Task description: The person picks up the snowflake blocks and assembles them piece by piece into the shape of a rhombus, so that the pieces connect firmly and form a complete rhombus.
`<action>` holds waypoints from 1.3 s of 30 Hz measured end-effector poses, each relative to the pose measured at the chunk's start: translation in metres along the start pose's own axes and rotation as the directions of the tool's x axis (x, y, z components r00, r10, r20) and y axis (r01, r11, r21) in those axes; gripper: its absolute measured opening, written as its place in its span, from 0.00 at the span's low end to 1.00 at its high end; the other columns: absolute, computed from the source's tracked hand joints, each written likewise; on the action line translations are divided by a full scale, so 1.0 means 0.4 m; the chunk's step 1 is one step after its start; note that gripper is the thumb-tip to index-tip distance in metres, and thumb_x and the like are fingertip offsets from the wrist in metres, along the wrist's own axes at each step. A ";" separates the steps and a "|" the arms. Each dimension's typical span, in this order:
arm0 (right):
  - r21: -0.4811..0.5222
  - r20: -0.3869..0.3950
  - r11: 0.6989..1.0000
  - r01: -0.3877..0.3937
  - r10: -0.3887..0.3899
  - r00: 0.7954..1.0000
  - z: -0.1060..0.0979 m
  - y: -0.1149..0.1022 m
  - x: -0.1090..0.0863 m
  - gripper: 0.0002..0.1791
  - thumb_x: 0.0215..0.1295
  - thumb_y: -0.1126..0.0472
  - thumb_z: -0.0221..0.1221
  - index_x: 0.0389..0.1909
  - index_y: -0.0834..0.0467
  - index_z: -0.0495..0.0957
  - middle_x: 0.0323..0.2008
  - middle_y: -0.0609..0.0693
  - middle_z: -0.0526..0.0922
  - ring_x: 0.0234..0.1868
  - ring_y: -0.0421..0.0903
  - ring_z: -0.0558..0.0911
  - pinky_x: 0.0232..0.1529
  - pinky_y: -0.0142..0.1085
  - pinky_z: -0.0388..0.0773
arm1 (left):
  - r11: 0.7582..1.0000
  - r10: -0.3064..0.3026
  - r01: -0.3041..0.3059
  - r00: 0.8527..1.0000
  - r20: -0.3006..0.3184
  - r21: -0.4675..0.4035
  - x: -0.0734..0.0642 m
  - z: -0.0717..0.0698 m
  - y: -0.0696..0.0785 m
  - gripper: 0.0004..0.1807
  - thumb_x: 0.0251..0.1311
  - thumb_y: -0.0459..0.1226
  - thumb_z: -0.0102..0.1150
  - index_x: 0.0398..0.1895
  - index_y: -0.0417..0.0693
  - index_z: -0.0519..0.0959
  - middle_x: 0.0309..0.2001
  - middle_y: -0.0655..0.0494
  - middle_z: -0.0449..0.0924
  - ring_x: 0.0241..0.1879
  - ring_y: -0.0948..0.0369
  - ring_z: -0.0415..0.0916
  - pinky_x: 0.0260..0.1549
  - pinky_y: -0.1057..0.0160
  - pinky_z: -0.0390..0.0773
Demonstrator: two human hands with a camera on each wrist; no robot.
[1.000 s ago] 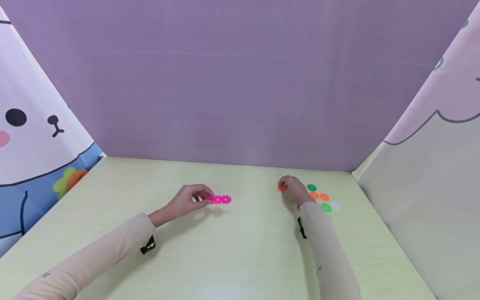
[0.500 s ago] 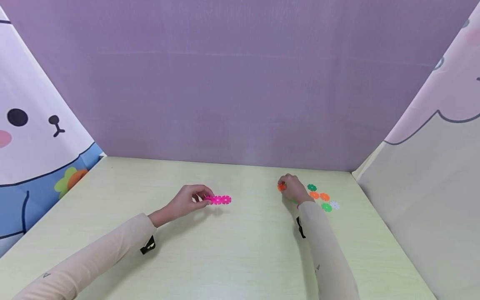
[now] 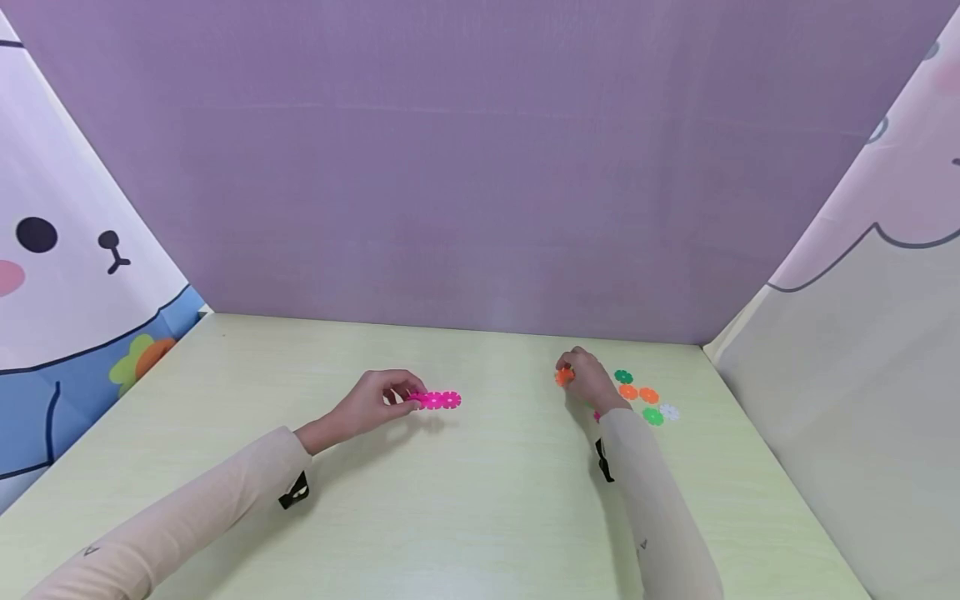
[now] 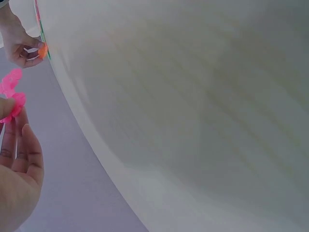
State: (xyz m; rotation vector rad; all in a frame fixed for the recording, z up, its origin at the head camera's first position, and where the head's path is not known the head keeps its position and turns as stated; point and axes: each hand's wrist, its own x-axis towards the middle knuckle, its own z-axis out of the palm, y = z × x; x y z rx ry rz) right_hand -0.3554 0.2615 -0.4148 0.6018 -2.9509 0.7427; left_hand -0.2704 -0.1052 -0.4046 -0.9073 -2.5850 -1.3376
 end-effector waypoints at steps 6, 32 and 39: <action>0.018 -0.010 1.000 0.021 -0.021 1.000 -0.002 0.003 -0.006 0.14 0.51 0.81 0.52 0.37 0.67 0.77 0.35 0.59 0.79 0.34 0.50 0.75 0.38 0.41 0.76 | 1.000 0.002 -0.002 1.000 -0.010 -0.022 -0.002 -0.001 0.000 0.08 0.52 0.33 0.63 0.37 0.46 0.80 0.34 0.52 0.81 0.31 0.57 0.76 0.26 0.66 0.77; 0.205 -0.098 0.960 0.190 -0.173 0.980 -0.010 -0.055 -0.051 0.11 0.53 0.75 0.59 0.39 0.65 0.77 0.36 0.58 0.81 0.35 0.51 0.80 0.38 0.41 0.79 | 1.000 0.009 -0.009 1.000 -0.005 0.000 0.000 -0.007 0.008 0.08 0.51 0.31 0.63 0.35 0.49 0.80 0.31 0.58 0.81 0.30 0.61 0.76 0.27 0.66 0.78; 0.232 -0.088 0.946 0.225 -0.210 0.974 0.006 -0.096 -0.061 0.12 0.54 0.75 0.58 0.40 0.64 0.78 0.37 0.57 0.82 0.36 0.50 0.81 0.37 0.38 0.79 | 1.000 0.010 -0.010 1.000 -0.003 -0.005 0.001 -0.004 0.004 0.08 0.51 0.32 0.63 0.35 0.50 0.80 0.31 0.58 0.81 0.30 0.61 0.76 0.27 0.65 0.78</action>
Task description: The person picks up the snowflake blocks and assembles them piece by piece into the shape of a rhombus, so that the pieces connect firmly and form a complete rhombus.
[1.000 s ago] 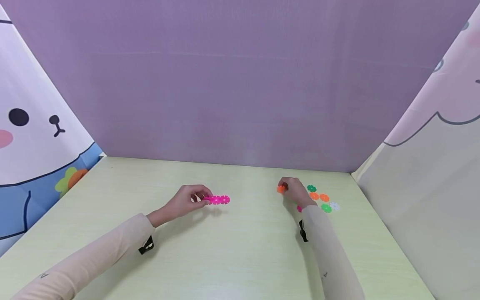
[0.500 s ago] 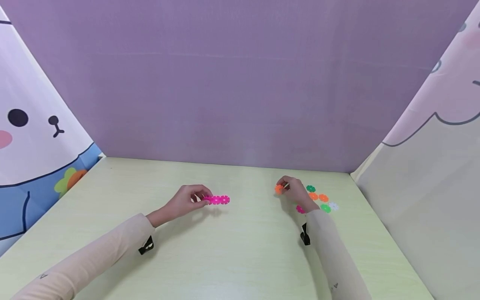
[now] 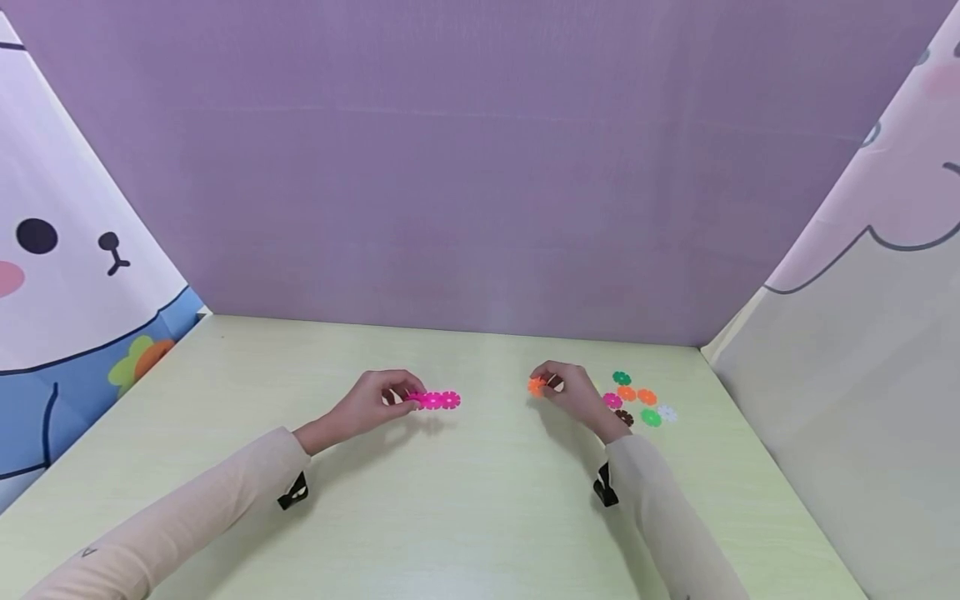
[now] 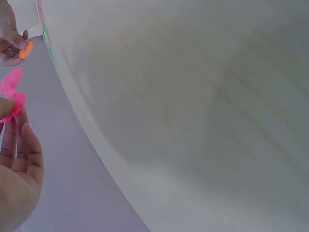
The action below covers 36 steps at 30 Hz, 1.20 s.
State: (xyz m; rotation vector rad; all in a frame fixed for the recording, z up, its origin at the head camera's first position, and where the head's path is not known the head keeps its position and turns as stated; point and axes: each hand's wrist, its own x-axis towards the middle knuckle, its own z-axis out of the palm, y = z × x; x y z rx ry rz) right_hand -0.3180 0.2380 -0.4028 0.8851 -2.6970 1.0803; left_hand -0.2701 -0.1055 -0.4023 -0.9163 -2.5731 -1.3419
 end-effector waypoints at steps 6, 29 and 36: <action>0.024 0.004 0.999 0.036 -0.036 0.999 0.022 -0.030 -0.003 0.12 0.54 0.75 0.58 0.41 0.63 0.78 0.36 0.57 0.82 0.34 0.49 0.82 0.32 0.32 0.79 | 1.000 0.013 -0.013 1.000 -0.001 0.002 0.003 0.005 -0.005 0.08 0.52 0.31 0.63 0.35 0.50 0.80 0.32 0.58 0.81 0.29 0.64 0.75 0.27 0.65 0.78; 0.161 0.061 0.987 0.025 -0.035 0.998 0.098 -0.164 0.015 0.11 0.55 0.74 0.59 0.41 0.67 0.77 0.33 0.60 0.82 0.33 0.52 0.79 0.30 0.32 0.77 | 1.000 -0.002 0.002 1.000 -0.004 -0.007 0.000 0.009 0.002 0.07 0.53 0.33 0.62 0.35 0.51 0.80 0.33 0.58 0.81 0.31 0.62 0.76 0.27 0.66 0.77; 0.231 0.093 0.973 0.006 -0.028 0.995 0.080 -0.243 0.009 0.12 0.55 0.76 0.56 0.42 0.72 0.76 0.33 0.66 0.81 0.34 0.58 0.79 0.31 0.30 0.77 | 1.000 -0.002 0.002 1.000 -0.003 0.010 0.002 0.010 0.003 0.07 0.53 0.33 0.62 0.35 0.53 0.80 0.33 0.60 0.81 0.30 0.64 0.75 0.28 0.66 0.77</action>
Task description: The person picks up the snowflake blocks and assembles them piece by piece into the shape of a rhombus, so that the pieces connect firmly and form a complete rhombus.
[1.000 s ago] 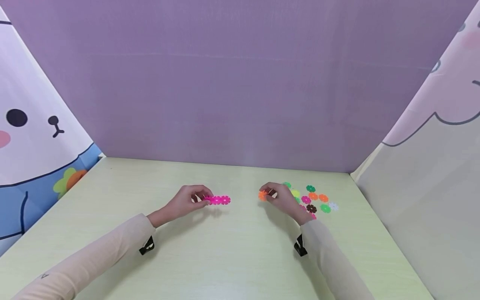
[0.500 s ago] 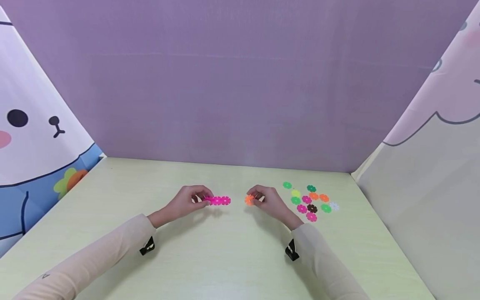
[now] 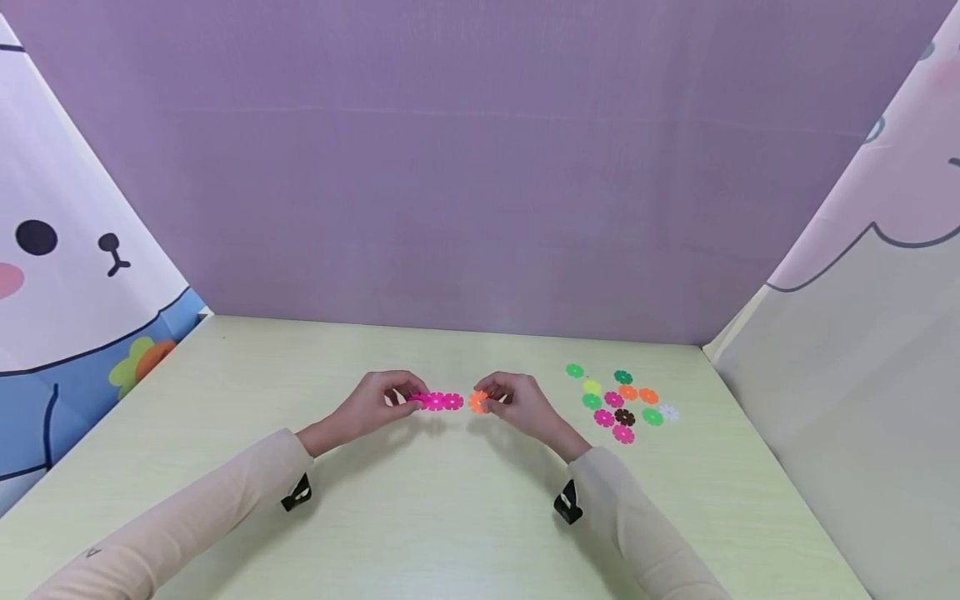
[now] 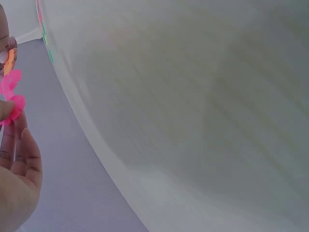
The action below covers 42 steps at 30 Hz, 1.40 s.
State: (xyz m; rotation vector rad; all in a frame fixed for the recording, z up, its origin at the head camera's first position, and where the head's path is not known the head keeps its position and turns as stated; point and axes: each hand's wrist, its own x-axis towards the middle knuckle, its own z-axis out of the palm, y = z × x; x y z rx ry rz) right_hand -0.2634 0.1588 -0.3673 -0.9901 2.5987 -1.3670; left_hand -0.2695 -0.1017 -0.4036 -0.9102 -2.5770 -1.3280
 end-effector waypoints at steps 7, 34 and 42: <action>0.037 0.011 0.999 0.007 -0.007 1.000 0.008 -0.012 0.003 0.11 0.56 0.76 0.55 0.41 0.73 0.76 0.31 0.67 0.81 0.33 0.58 0.79 0.30 0.27 0.77 | 1.000 0.016 -0.016 1.000 -0.009 0.009 -0.001 -0.001 0.005 0.08 0.53 0.32 0.62 0.36 0.51 0.80 0.32 0.60 0.81 0.30 0.65 0.75 0.27 0.66 0.77; 0.152 0.053 0.986 -0.067 0.060 0.997 0.028 0.073 0.028 0.12 0.59 0.71 0.56 0.44 0.68 0.77 0.36 0.63 0.82 0.33 0.58 0.80 0.35 0.40 0.80 | 0.999 0.041 -0.041 0.999 -0.027 0.009 -0.004 -0.001 0.003 0.07 0.52 0.32 0.62 0.34 0.52 0.81 0.31 0.61 0.81 0.29 0.66 0.75 0.26 0.67 0.76; 0.174 0.038 0.981 -0.088 0.082 0.996 0.029 0.066 0.029 0.12 0.59 0.70 0.56 0.44 0.67 0.78 0.36 0.63 0.81 0.32 0.54 0.79 0.34 0.42 0.80 | 0.999 0.052 -0.052 0.998 -0.029 0.005 -0.007 -0.003 0.007 0.07 0.52 0.32 0.63 0.33 0.53 0.81 0.32 0.60 0.81 0.30 0.66 0.76 0.27 0.67 0.76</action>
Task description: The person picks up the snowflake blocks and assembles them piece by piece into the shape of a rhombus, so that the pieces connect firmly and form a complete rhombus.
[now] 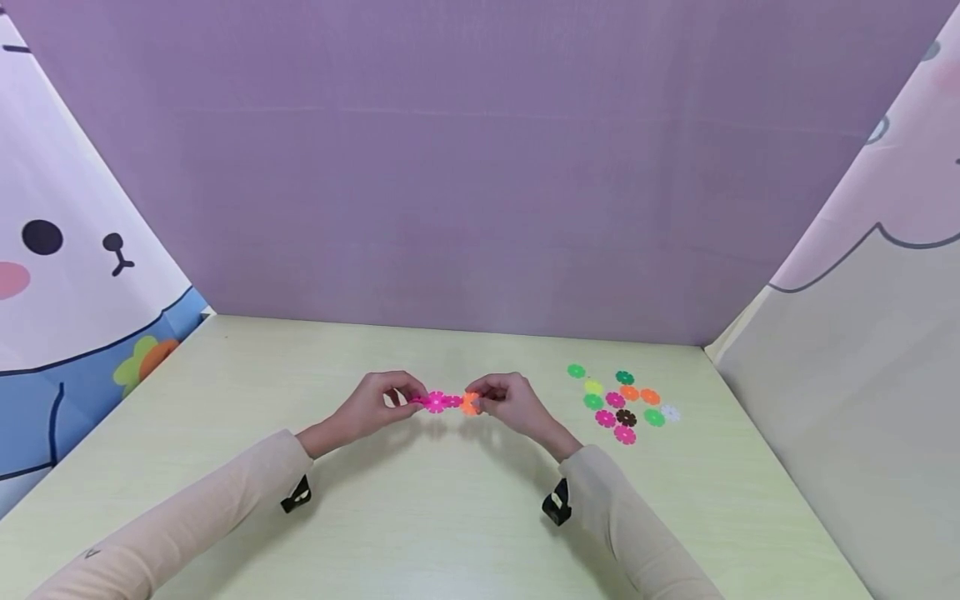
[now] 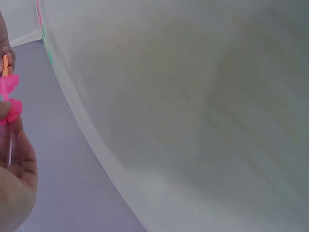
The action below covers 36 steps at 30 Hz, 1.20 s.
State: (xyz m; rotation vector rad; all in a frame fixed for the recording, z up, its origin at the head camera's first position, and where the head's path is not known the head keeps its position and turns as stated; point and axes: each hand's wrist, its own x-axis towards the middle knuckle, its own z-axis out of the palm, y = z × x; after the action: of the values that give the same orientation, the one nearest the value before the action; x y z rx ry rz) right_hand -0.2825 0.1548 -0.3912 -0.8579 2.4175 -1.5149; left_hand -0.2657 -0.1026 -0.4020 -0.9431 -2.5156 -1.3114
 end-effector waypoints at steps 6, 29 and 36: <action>0.014 0.000 0.999 -0.031 0.031 1.000 0.001 -0.001 0.001 0.12 0.60 0.69 0.56 0.44 0.67 0.78 0.38 0.63 0.82 0.33 0.48 0.80 0.37 0.46 0.79 | 1.000 0.019 -0.019 1.000 -0.008 -0.001 -0.001 0.005 -0.002 0.07 0.51 0.32 0.64 0.33 0.51 0.81 0.32 0.58 0.82 0.30 0.63 0.76 0.27 0.67 0.76; 0.002 -0.016 0.999 -0.038 0.038 0.999 0.007 -0.012 0.006 0.10 0.58 0.73 0.56 0.41 0.68 0.79 0.37 0.62 0.82 0.30 0.39 0.79 0.37 0.48 0.79 | 0.994 0.089 -0.084 0.993 -0.072 0.068 -0.004 0.011 -0.003 0.06 0.49 0.31 0.65 0.31 0.50 0.82 0.30 0.61 0.82 0.28 0.69 0.75 0.25 0.70 0.75; -0.026 -0.023 0.999 -0.021 0.020 1.000 0.021 -0.030 0.009 0.10 0.57 0.74 0.55 0.39 0.69 0.79 0.35 0.63 0.83 0.29 0.45 0.79 0.33 0.41 0.80 | 0.993 0.088 -0.082 0.994 -0.060 0.089 -0.006 0.008 -0.005 0.07 0.49 0.32 0.65 0.31 0.53 0.82 0.30 0.63 0.82 0.28 0.70 0.75 0.25 0.70 0.75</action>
State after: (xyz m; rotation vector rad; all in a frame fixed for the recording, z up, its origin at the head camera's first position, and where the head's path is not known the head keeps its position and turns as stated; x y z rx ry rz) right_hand -0.2772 0.1426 -0.3842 -0.8227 2.4602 -1.4973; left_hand -0.2645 -0.1019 -0.4063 -0.9626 -2.4345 -1.1794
